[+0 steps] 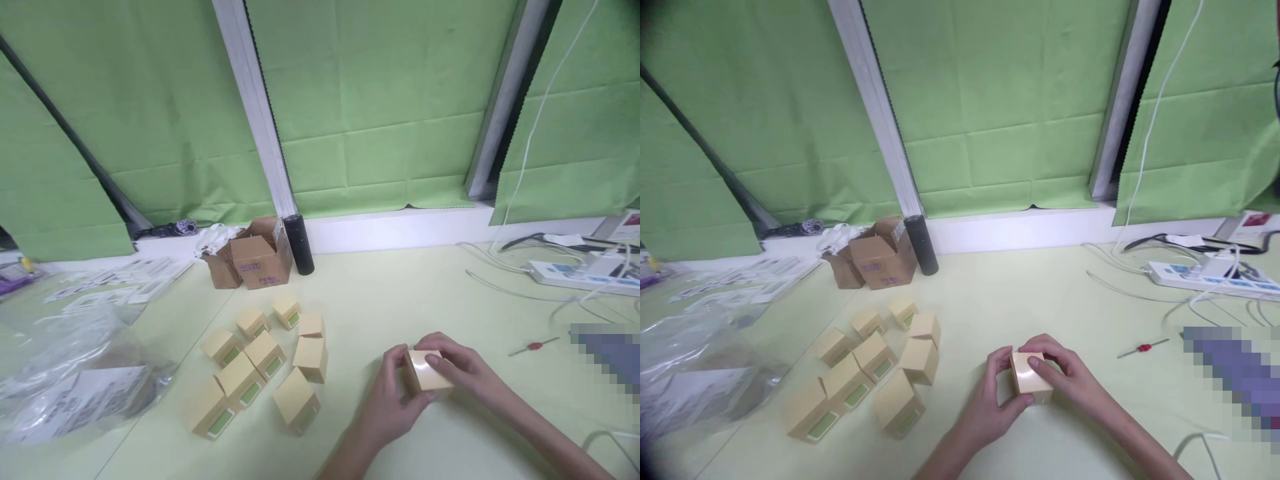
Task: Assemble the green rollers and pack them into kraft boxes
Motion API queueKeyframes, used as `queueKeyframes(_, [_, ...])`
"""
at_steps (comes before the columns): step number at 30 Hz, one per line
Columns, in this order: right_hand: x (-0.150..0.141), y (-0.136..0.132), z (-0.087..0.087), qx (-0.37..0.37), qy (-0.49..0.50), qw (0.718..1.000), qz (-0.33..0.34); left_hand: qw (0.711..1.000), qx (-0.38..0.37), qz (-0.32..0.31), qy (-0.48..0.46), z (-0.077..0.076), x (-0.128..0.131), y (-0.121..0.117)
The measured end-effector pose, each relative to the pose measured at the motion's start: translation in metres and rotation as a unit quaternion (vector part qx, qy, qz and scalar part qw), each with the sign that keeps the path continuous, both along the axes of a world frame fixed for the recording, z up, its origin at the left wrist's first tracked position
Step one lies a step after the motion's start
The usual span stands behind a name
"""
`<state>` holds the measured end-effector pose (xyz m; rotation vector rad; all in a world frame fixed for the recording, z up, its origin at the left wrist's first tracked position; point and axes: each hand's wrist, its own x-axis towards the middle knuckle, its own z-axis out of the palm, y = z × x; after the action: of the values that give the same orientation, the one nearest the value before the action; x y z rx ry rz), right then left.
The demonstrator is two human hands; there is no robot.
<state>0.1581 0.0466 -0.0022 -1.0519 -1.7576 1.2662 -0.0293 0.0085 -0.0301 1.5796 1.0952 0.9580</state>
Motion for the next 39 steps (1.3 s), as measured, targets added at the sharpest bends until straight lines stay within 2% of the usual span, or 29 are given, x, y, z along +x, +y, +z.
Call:
queueKeyframes(6, [-0.003, -0.001, 0.003, -0.033, -0.002, 0.999, 0.006, 1.0, 0.006, 0.001, -0.001, 0.0, -0.001, -0.001])
queueKeyframes(13, [-0.007, -0.003, 0.01, -0.063, 0.013, 0.998, -0.018, 1.0, 0.019, -0.002, 0.005, 0.003, -0.001, 0.001])
queueKeyframes(20, [-0.01, -0.002, 0.008, -0.059, -0.033, 0.997, -0.028, 1.0, 0.023, -0.007, 0.007, -0.002, -0.002, -0.001])
queueKeyframes(23, [-0.014, -0.003, 0.006, -0.062, -0.019, 0.996, -0.053, 1.0, 0.029, -0.004, 0.008, -0.002, -0.002, 0.001])
queueKeyframes(25, [-0.014, -0.003, 0.004, -0.052, -0.004, 0.997, -0.06, 0.998, 0.059, -0.011, 0.017, 0.001, -0.002, 0.002])
queueKeyframes(28, [-0.005, -0.002, -0.002, -0.016, -0.022, 1.0, -0.011, 0.993, 0.105, -0.019, 0.047, 0.009, 0.001, -0.002])
queueKeyframes(31, [0.006, 0.002, -0.01, 0.019, -0.077, 0.994, 0.072, 0.992, 0.095, 0.007, 0.079, 0.016, -0.001, -0.02])
queueKeyframes(33, [0.008, 0.008, -0.013, 0.027, -0.111, 0.988, 0.106, 0.989, 0.106, 0.044, 0.093, 0.02, -0.016, -0.039])
queueKeyframes(35, [0.001, 0.018, -0.014, 0.036, -0.122, 0.985, 0.113, 0.974, 0.163, 0.11, 0.113, 0.03, -0.05, -0.059])
queueKeyframes(37, [-0.015, 0.032, -0.011, 0.061, -0.133, 0.984, 0.101, 0.935, 0.207, 0.234, 0.166, 0.048, -0.1, -0.073])
queueKeyframes(39, [-0.039, 0.053, -0.006, 0.1, -0.175, 0.976, 0.085, 0.876, 0.163, 0.35, 0.289, 0.068, -0.157, -0.075])
